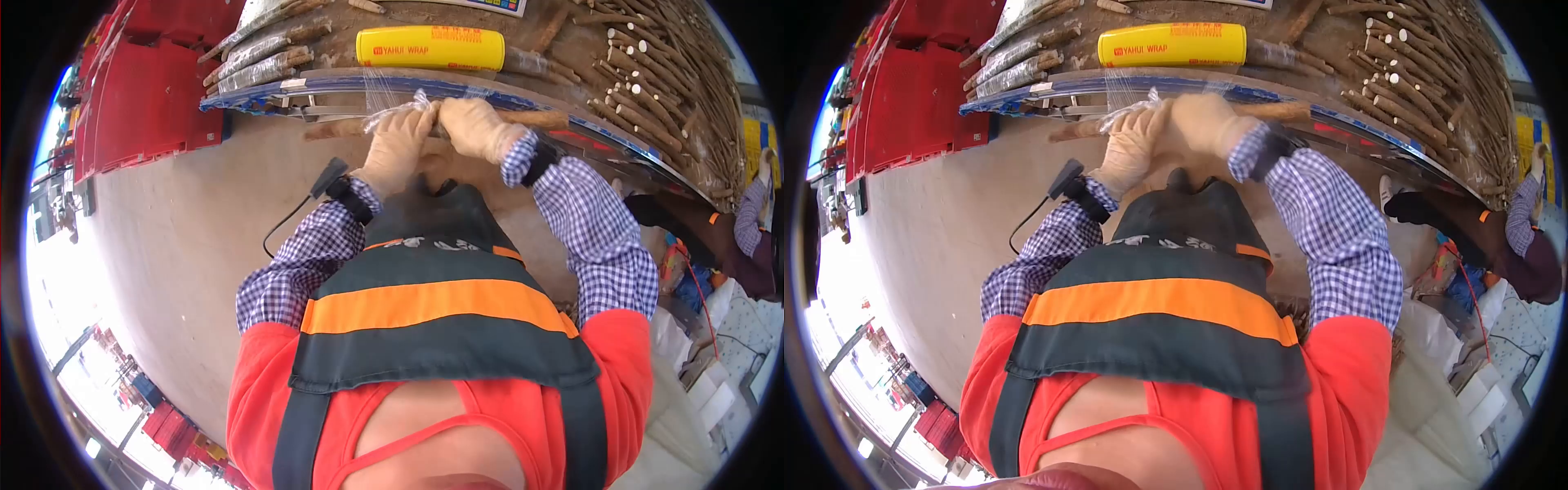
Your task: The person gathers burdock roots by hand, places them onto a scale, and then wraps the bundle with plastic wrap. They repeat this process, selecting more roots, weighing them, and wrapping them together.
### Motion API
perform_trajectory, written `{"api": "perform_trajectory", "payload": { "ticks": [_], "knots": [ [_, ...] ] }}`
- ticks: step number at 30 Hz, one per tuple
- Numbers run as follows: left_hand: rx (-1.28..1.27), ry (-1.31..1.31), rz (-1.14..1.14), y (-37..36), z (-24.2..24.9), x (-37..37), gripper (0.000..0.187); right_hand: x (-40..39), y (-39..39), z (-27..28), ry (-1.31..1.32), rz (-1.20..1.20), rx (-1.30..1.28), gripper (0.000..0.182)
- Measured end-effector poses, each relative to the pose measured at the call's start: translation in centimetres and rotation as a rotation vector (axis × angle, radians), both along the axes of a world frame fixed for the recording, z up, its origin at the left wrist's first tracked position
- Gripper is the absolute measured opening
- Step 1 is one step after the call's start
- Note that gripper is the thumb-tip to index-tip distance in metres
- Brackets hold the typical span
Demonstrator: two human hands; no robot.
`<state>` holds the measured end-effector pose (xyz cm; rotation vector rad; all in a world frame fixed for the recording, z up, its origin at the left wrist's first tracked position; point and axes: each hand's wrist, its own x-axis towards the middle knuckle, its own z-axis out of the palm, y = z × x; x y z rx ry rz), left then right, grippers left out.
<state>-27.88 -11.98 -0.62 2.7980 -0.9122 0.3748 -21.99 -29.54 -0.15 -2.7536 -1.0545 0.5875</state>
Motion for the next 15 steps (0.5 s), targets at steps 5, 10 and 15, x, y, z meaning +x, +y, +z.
{"api": "perform_trajectory", "payload": {
  "ticks": [5, 10, 15],
  "knots": [
    [0.249, 0.239, -0.005, -1.0, -0.5, 3.0, 0.059, -3.2, -0.7, 5.4, 0.002, -0.085, -0.143, 0.037],
    [-0.045, 1.081, -0.275, 3.1, 0.0, 6.3, 0.052, -6.5, 2.8, -0.1, -0.526, -0.063, -0.21, 0.037],
    [0.255, 0.108, -0.103, 0.9, -1.7, 1.5, 0.047, -4.7, 1.6, -1.8, -0.127, -0.311, 0.076, 0.013]
  ]
}}
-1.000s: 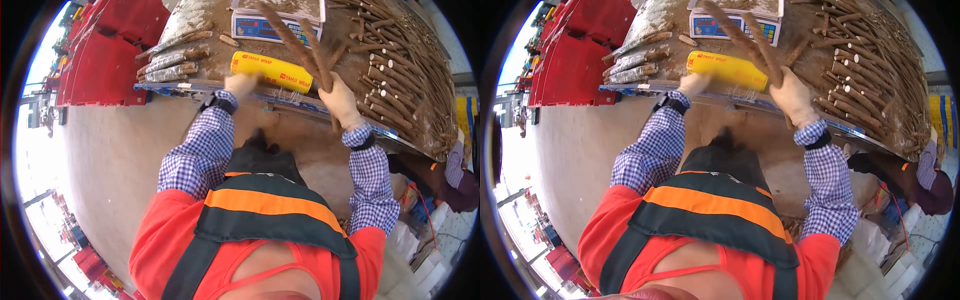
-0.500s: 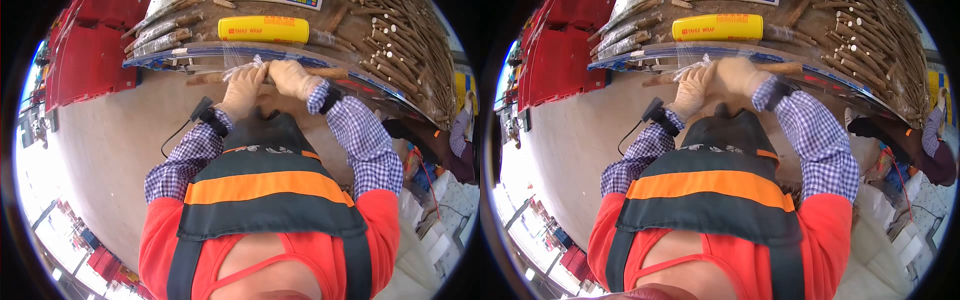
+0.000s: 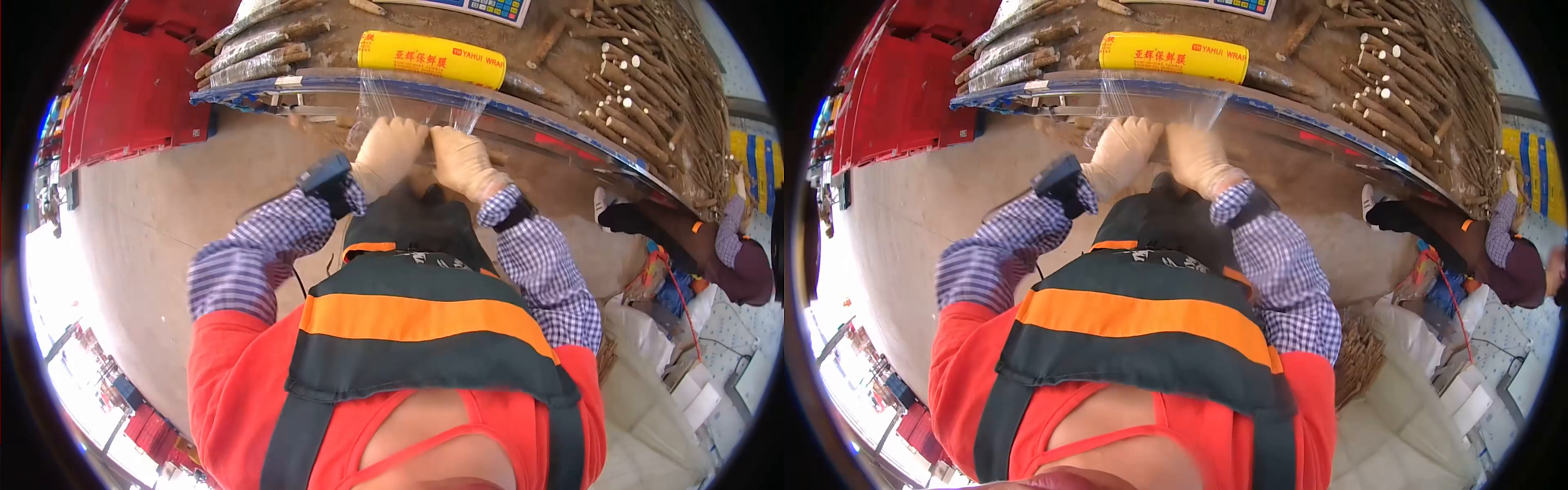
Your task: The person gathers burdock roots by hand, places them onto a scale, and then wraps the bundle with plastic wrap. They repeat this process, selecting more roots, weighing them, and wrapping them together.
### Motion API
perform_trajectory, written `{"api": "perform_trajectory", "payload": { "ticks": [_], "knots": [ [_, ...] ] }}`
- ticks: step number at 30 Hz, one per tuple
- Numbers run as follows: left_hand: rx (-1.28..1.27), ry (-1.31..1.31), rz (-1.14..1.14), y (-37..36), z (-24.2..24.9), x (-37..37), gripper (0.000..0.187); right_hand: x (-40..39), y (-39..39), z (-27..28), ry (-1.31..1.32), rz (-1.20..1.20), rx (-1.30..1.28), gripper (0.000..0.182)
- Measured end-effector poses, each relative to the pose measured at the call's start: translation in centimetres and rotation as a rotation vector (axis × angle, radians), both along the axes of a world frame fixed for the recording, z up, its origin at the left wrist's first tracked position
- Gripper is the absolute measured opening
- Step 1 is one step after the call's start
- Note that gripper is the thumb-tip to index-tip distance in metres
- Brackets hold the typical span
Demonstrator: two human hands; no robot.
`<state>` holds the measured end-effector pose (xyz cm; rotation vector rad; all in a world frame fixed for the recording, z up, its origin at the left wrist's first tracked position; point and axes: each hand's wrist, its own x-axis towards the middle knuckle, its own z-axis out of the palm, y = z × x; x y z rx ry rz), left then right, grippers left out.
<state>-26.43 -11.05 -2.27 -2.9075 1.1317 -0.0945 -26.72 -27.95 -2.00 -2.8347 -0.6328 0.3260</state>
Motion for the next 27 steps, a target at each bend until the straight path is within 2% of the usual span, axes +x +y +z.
{"api": "perform_trajectory", "payload": {
  "ticks": [1, 2, 4, 5, 6, 7, 8, 10, 11, 12, 14, 15, 16, 18, 19, 20, 22, 23, 24, 26, 27],
  "knots": [
    [-0.104, 0.161, 0.036, -0.4, -1.6, 0.3, 0.047, 0.0, -0.5, 0.5, 0.01, 0.044, -0.075, 0.014],
    [-0.109, 0.179, 0.029, -0.5, -2.1, 1.1, 0.047, -0.6, -0.9, 0.6, 0.032, 0.085, -0.154, 0.016],
    [-0.176, 0.72, -0.138, -0.2, -2.2, 4.5, 0.047, 0.1, 0.1, -1.5, -0.038, -0.005, -0.148, 0.022],
    [-0.086, 0.871, -0.132, 0.4, -1.5, 6.0, 0.048, 0.6, 0.5, -2.3, -0.097, 0.016, -0.184, 0.025],
    [0.095, 0.819, -0.109, 0.5, -2.6, 7.1, 0.049, 0.2, 0.5, -3.0, -0.134, 0.041, -0.219, 0.029],
    [0.121, 0.784, -0.036, -0.1, 0.5, 5.3, 0.048, 0.8, 0.3, -2.7, 0.013, -0.037, -0.015, 0.031],
    [0.143, 0.714, 0.041, -1.0, 4.6, 4.1, 0.047, 1.8, -0.5, -1.3, -0.019, -0.037, -0.021, 0.031],
    [0.097, 0.084, -0.017, -2.3, 0.4, 1.9, 0.049, 2.2, -2.0, 2.2, 0.278, 0.103, 0.123, 0.033],
    [-0.024, 0.223, 0.011, -2.0, 0.2, 1.4, 0.051, 1.9, -2.0, 3.6, 0.339, 0.123, 0.062, 0.033],
    [-0.026, 0.239, 0.011, -1.6, -0.7, 1.9, 0.051, 0.6, -1.3, 2.9, 0.355, 0.122, 0.061, 0.033],
    [-0.139, 0.895, -0.258, -0.6, -2.5, 5.3, 0.052, -1.0, 0.7, -0.3, -0.299, 0.148, -0.269, 0.035],
    [-0.02, 1.062, -0.136, 0.1, -1.9, 6.4, 0.044, -0.8, 0.4, -2.4, -0.387, 0.108, -0.197, 0.035],
    [-0.022, 1.055, -0.147, -0.5, -0.7, 5.6, 0.044, -0.8, -0.1, -2.2, -0.392, 0.101, -0.206, 0.035],
    [0.009, 0.571, 0.067, -1.1, 2.1, 2.7, 0.038, 0.7, -0.5, -1.1, 0.128, 0.012, -0.011, 0.032],
    [-0.028, -0.081, 0.017, -1.6, -0.5, 0.9, 0.032, 1.2, -1.7, 0.9, 0.261, 0.004, 0.13, 0.029],
    [-0.029, -0.068, 0.029, -1.7, -1.3, 0.5, 0.032, 2.1, -2.1, 1.8, 0.35, 0.036, 0.044, 0.028],
    [-0.266, 0.508, 0.015, -1.4, -2.6, 2.4, 0.035, 1.0, -0.6, 1.1, 0.261, -0.007, -0.158, 0.03],
    [-0.261, 0.73, -0.101, -0.2, -3.6, 4.2, 0.041, 0.5, 0.1, 0.5, 0.269, 0.002, -0.158, 0.03],
    [-0.038, 0.9, -0.127, 0.4, -2.9, 6.1, 0.046, 0.6, 0.7, -0.3, 0.18, 0.011, -0.156, 0.037],
    [0.053, 1.027, -0.164, -0.1, 2.4, 6.0, 0.04, 0.6, 0.8, -0.4, 0.09, 0.031, -0.159, 0.044],
    [0.1, 0.82, -0.055, -0.5, 2.9, 4.6, 0.039, 1.2, 0.4, 0.0, 0.268, 0.043, -0.053, 0.052]
  ]
}}
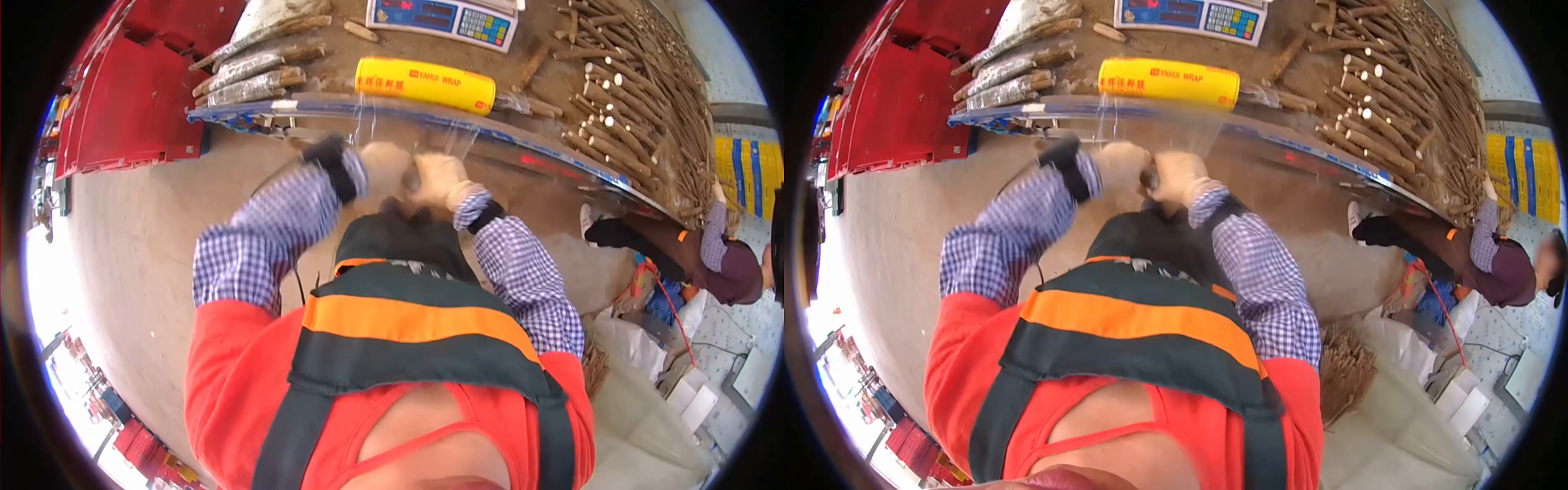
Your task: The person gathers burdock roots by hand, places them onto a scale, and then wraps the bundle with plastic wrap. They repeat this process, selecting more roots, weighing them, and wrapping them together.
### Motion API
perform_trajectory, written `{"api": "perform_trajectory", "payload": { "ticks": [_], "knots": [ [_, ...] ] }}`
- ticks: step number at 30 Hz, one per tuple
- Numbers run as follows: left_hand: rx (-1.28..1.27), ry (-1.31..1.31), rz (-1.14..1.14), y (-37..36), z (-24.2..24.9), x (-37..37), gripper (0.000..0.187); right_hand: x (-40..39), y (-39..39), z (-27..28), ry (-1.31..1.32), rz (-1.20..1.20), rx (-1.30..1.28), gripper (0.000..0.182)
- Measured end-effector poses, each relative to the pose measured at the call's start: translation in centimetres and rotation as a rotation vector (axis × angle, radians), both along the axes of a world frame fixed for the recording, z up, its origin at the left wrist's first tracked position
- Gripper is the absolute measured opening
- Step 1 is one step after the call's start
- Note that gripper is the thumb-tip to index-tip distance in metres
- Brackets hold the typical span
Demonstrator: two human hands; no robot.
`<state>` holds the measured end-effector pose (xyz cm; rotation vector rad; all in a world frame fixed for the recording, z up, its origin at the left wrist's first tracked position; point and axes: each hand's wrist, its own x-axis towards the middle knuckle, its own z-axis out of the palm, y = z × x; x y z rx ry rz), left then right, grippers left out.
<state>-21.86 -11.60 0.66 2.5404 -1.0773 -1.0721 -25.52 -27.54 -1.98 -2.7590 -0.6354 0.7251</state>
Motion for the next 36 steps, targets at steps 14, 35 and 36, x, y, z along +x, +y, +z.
{"api": "perform_trajectory", "payload": {
  "ticks": [14, 35, 36],
  "knots": [
    [-0.26, -0.162, 0.221, 0.7, -3.3, -1.1, 0.047, 0.4, 0.2, 1.6, -0.108, 0.049, -0.235, 0.033],
    [-0.207, -0.893, -0.374, 1.6, -7.4, 5.8, 0.037, -12.0, -4.2, -8.0, 0.257, -0.395, 0.404, 0.038],
    [-0.095, -0.871, -0.317, 0.9, -6.9, 4.8, 0.04, -11.2, -3.5, -8.5, 0.26, -0.365, 0.422, 0.038]
  ]
}}
